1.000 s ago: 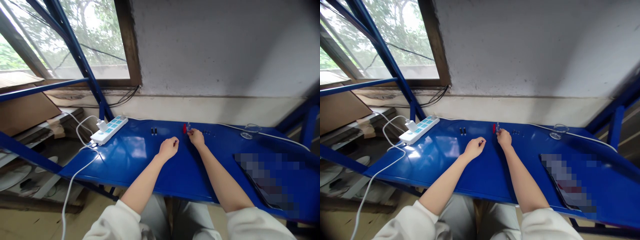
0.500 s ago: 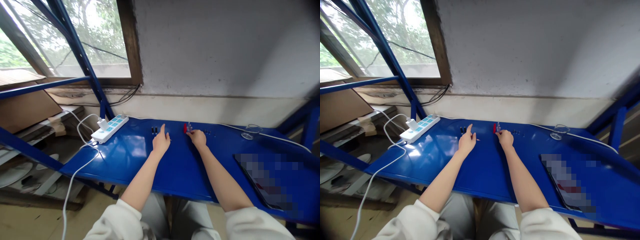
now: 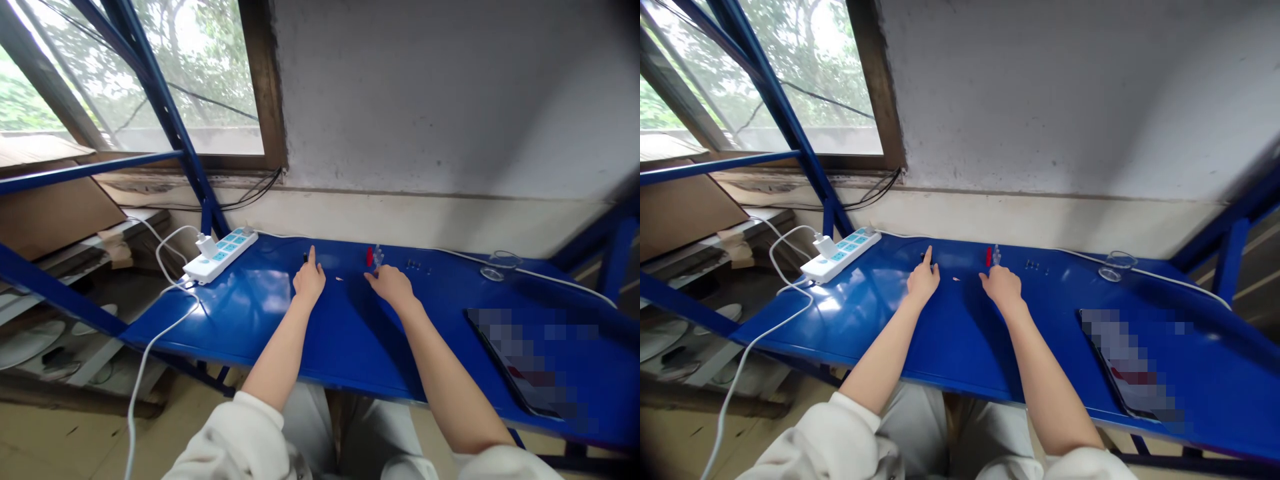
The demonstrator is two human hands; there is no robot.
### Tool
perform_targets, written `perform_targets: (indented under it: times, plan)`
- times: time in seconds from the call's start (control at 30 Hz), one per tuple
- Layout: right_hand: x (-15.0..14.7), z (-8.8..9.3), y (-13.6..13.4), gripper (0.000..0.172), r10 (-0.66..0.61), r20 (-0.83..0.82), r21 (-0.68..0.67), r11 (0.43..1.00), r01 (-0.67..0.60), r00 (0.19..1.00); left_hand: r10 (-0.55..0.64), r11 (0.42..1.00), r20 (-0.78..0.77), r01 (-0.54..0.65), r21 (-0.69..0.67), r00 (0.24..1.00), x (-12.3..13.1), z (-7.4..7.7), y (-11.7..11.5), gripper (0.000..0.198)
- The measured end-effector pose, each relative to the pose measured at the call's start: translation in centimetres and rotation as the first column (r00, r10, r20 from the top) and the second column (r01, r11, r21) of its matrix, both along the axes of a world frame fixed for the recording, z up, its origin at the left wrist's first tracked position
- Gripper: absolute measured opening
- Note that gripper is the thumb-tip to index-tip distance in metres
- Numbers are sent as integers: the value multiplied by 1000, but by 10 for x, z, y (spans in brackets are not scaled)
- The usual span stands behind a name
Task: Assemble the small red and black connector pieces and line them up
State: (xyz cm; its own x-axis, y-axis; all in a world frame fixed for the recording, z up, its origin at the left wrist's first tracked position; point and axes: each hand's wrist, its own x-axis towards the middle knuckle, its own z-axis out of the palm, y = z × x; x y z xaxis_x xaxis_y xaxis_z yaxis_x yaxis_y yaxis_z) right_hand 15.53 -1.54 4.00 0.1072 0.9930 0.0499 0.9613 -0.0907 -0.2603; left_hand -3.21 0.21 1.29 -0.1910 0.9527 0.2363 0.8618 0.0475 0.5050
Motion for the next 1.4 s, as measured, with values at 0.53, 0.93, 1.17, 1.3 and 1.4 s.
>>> perform_targets:
  times: [0.53,0.93,1.17,1.3,1.4]
  plan:
    - [-15,-29,-1,28,143,-426,296,955,-12,893,-298,953,667,177,245,683,9,-8,10,23]
    - [-18,-29,0,50,285,-682,430,901,54,673,-394,856,884,451,254,251,38,3,-14,24]
    - [-20,-23,-7,47,305,-615,503,862,64,727,-410,851,878,449,273,245,36,2,-12,27]
    - [-19,-22,-8,48,303,-597,513,856,64,743,-412,852,876,446,273,252,35,3,-12,29]
    - [-18,-21,-8,48,300,-606,510,857,70,737,-426,839,871,468,278,245,35,4,-13,32]
